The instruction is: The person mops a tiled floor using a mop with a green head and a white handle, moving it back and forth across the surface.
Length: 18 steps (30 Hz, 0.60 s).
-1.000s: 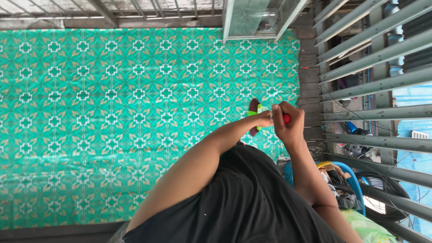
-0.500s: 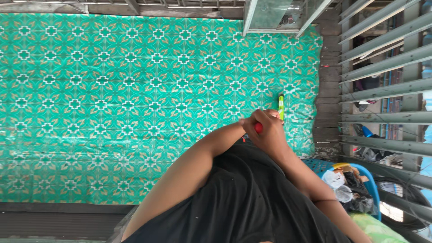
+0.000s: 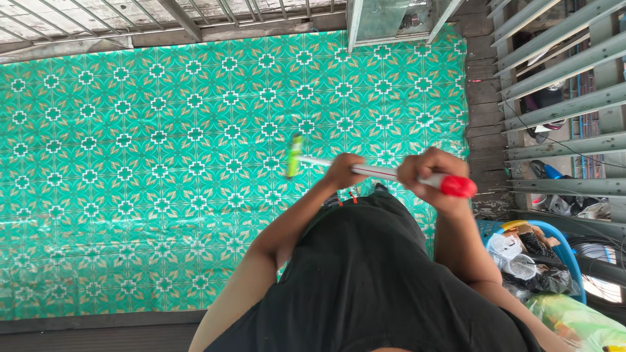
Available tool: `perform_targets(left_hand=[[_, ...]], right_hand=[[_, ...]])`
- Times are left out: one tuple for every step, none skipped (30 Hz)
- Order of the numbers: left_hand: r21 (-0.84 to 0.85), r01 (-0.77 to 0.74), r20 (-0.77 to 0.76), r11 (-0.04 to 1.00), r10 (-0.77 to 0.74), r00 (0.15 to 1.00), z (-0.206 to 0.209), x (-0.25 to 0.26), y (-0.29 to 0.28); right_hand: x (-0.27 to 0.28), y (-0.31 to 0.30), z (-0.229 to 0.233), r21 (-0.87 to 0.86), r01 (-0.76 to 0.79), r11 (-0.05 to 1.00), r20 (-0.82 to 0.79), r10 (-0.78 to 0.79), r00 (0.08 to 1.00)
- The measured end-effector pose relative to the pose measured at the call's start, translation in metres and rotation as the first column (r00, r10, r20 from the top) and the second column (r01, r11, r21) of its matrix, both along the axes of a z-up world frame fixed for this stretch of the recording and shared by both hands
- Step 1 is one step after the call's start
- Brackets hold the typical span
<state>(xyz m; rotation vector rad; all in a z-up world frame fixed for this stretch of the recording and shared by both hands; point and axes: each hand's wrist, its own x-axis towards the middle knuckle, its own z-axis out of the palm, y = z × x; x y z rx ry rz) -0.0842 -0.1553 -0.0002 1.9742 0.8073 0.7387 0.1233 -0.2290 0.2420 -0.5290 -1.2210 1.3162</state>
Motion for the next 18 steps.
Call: perform_targets(left_hand=[[0.001, -0.041, -0.022, 0.999, 0.041, 0.999, -0.003, -0.015, 0.001], [-0.070, -0.055, -0.097, 0.996, 0.048, 0.994, -0.005, -0.030, 0.003], [-0.140, -0.078, -0.173, 0.987, 0.053, 0.983, -0.009, -0.045, 0.004], [-0.256, -0.133, -0.273, 0.958, 0.060, 0.960, -0.014, -0.058, 0.006], [-0.361, -0.197, -0.369, 0.911, 0.055, 0.928, -0.021, -0.069, 0.008], [-0.362, -0.207, -0.373, 0.909, 0.063, 0.926, -0.031, -0.078, 0.008], [-0.332, -0.265, -0.476, 0.905, 0.082, 0.875, -0.042, -0.085, 0.011], [-0.296, -0.319, -0.574, 0.900, 0.100, 0.813, -0.055, -0.089, 0.011], [-0.293, -0.327, -0.573, 0.899, 0.109, 0.813, -0.068, -0.091, 0.012], [-0.240, -0.375, -0.605, 0.896, 0.164, 0.779, -0.081, -0.092, 0.012], [-0.185, -0.420, -0.634, 0.888, 0.219, 0.741, -0.093, -0.087, 0.011], [-0.182, -0.429, -0.633, 0.885, 0.229, 0.740, -0.103, -0.078, 0.010], [-0.064, -0.461, -0.657, 0.885, 0.311, 0.687, -0.111, -0.069, 0.009], [0.056, -0.485, -0.670, 0.873, 0.392, 0.630, -0.116, -0.060, 0.009], [0.058, -0.497, -0.669, 0.866, 0.403, 0.625, -0.120, -0.048, 0.007], [0.030, -0.517, -0.630, 0.856, 0.417, 0.654, -0.123, -0.034, 0.007], [-0.002, -0.535, -0.588, 0.845, 0.432, 0.684, -0.126, -0.017, 0.006], [-0.003, -0.548, -0.584, 0.837, 0.443, 0.680, -0.127, -0.003, 0.007]], right_hand=[[-0.002, 0.006, -0.016, -0.018, -0.018, 1.000, -0.025, 0.018, 1.000], [-0.005, 0.012, -0.032, -0.036, -0.037, 0.999, -0.051, 0.036, 0.998], [-0.007, 0.016, -0.048, -0.040, -0.048, 0.998, -0.042, 0.046, 0.998], [-0.009, 0.019, -0.064, -0.043, -0.059, 0.997, -0.033, 0.057, 0.998], [-0.011, 0.024, -0.081, -0.045, -0.068, 0.997, -0.037, 0.067, 0.997], [-0.014, 0.029, -0.098, -0.089, -0.083, 0.993, -0.045, 0.079, 0.996], [-0.016, 0.035, -0.114, -0.131, -0.097, 0.987, -0.050, 0.091, 0.995], [-0.016, 0.040, -0.128, -0.130, -0.105, 0.986, -0.051, 0.099, 0.994], [-0.015, 0.048, -0.142, -0.192, -0.114, 0.975, 0.028, 0.122, 0.992], [-0.012, 0.053, -0.154, -0.253, -0.117, 0.960, 0.105, 0.148, 0.983], [-0.010, 0.057, -0.165, -0.249, -0.126, 0.960, 0.107, 0.157, 0.982], [-0.008, 0.061, -0.174, -0.280, -0.125, 0.952, 0.167, 0.176, 0.970], [-0.003, 0.064, -0.180, -0.310, -0.124, 0.943, 0.226, 0.200, 0.953], [0.004, 0.065, -0.184, -0.305, -0.137, 0.942, 0.228, 0.212, 0.950], [0.013, 0.064, -0.186, -0.358, -0.136, 0.924, 0.246, 0.234, 0.940], [0.021, 0.064, -0.187, -0.410, -0.134, 0.902, 0.264, 0.258, 0.929], [0.034, 0.064, -0.184, -0.409, -0.145, 0.901, 0.269, 0.271, 0.924], [0.050, 0.065, -0.178, -0.327, -0.139, 0.935, 0.294, 0.241, 0.925]])
